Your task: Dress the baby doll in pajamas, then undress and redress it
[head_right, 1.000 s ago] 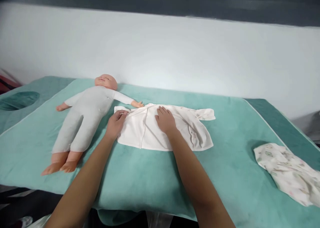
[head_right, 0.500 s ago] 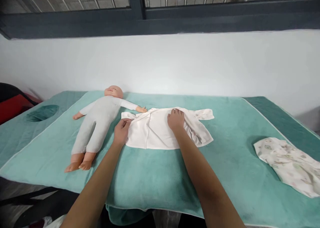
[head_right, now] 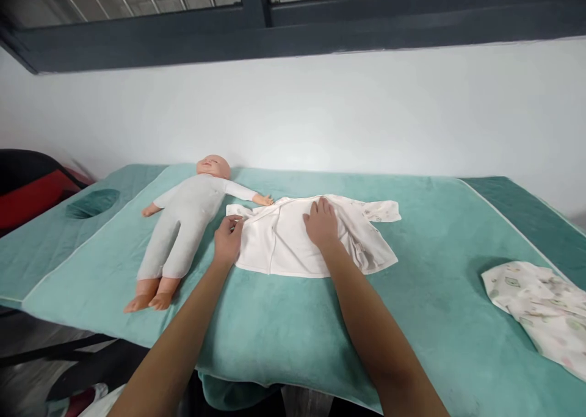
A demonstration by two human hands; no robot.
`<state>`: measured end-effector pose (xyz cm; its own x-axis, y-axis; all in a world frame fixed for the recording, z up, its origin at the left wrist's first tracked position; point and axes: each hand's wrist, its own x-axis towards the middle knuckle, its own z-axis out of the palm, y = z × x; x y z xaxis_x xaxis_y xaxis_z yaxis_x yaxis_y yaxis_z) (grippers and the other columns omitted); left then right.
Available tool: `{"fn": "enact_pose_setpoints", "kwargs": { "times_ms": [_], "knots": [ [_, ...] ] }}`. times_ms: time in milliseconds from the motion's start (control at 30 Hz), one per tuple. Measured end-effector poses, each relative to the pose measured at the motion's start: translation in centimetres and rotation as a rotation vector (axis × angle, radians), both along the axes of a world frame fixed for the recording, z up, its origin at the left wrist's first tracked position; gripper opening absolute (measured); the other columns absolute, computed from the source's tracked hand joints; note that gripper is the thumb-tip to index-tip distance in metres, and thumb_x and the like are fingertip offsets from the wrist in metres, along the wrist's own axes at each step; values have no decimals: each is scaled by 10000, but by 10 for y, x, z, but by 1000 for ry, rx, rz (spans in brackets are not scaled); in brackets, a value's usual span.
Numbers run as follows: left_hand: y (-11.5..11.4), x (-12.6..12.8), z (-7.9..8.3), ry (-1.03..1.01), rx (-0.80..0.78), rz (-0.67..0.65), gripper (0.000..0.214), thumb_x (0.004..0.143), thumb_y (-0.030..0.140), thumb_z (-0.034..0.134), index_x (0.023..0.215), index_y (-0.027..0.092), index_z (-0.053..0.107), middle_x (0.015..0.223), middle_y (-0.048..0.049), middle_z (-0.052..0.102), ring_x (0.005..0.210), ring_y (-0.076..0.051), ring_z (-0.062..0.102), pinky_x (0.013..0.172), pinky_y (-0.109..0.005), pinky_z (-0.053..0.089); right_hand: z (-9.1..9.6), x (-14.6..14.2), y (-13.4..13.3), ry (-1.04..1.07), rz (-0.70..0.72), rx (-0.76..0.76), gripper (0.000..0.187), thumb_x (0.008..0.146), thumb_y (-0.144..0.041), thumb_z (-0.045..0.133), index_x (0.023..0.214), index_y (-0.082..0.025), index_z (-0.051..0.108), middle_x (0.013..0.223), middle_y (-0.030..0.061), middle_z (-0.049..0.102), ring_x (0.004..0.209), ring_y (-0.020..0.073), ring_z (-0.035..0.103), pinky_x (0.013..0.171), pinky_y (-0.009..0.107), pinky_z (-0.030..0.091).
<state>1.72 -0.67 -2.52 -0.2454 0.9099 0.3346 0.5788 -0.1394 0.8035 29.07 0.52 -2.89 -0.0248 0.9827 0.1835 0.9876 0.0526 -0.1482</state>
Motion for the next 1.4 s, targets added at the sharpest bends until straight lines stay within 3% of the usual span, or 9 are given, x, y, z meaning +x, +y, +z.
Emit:
{"fn": "enact_pose_setpoints", "kwargs": {
  "times_ms": [133,300,467,733,833,933,1167,1400],
  "knots": [
    [0,1,-2,74,-17,24,261,904,348,479,1055,202,634,825,-28,683,768,-173,623,737,-268,451,2,-33,-26,39,229,5,654,1027,-449,284,1508,-13,362,1598,211,254,1505,302,217,1212,435,214],
    [0,3,-1,158,-70,14,258,919,338,457,1066,212,627,884,-41,717,819,-179,654,739,-262,450,8,-59,-59,34,341,3,629,1024,-425,310,1509,-29,368,1609,181,240,1509,298,210,1215,444,230],
    [-1,5,1,225,-104,17,254,930,341,467,1057,211,644,932,-65,736,867,-201,668,738,-272,431,9,-70,-84,0,487,65,572,1028,-422,324,1473,-80,436,1583,148,329,1489,294,263,1202,445,266],
    [-6,11,8,357,-165,42,281,954,332,435,1111,215,637,980,-96,739,916,-245,673,717,-294,416,15,-75,-109,25,572,46,478,1037,-343,337,1447,-130,463,1543,124,407,1476,234,307,1192,448,296],
    [-8,14,10,401,-182,35,280,957,328,430,1111,218,636,991,-103,737,915,-254,673,718,-302,409,15,-76,-125,60,639,53,516,1033,-445,347,1436,-151,478,1544,120,408,1473,225,314,1199,440,291],
    [-9,16,12,444,-190,24,283,966,337,416,1103,215,631,993,-108,733,909,-257,672,726,-310,402,12,-81,-141,93,610,45,606,1000,-509,414,1469,-126,439,1549,138,394,1462,237,337,1207,436,289],
    [-11,19,13,534,-189,4,274,981,312,383,1097,210,609,1071,-124,712,913,-260,669,740,-325,401,5,-99,-179,136,451,68,553,1008,-367,402,1485,-89,430,1551,144,386,1478,249,309,1217,437,291],
    [-12,18,12,596,-189,0,276,990,295,360,1101,200,594,1091,-118,700,925,-247,669,744,-326,411,4,-102,-212,253,374,97,452,1018,-338,371,1410,-196,544,1550,70,403,1481,214,313,1219,433,312]
  ]
}}
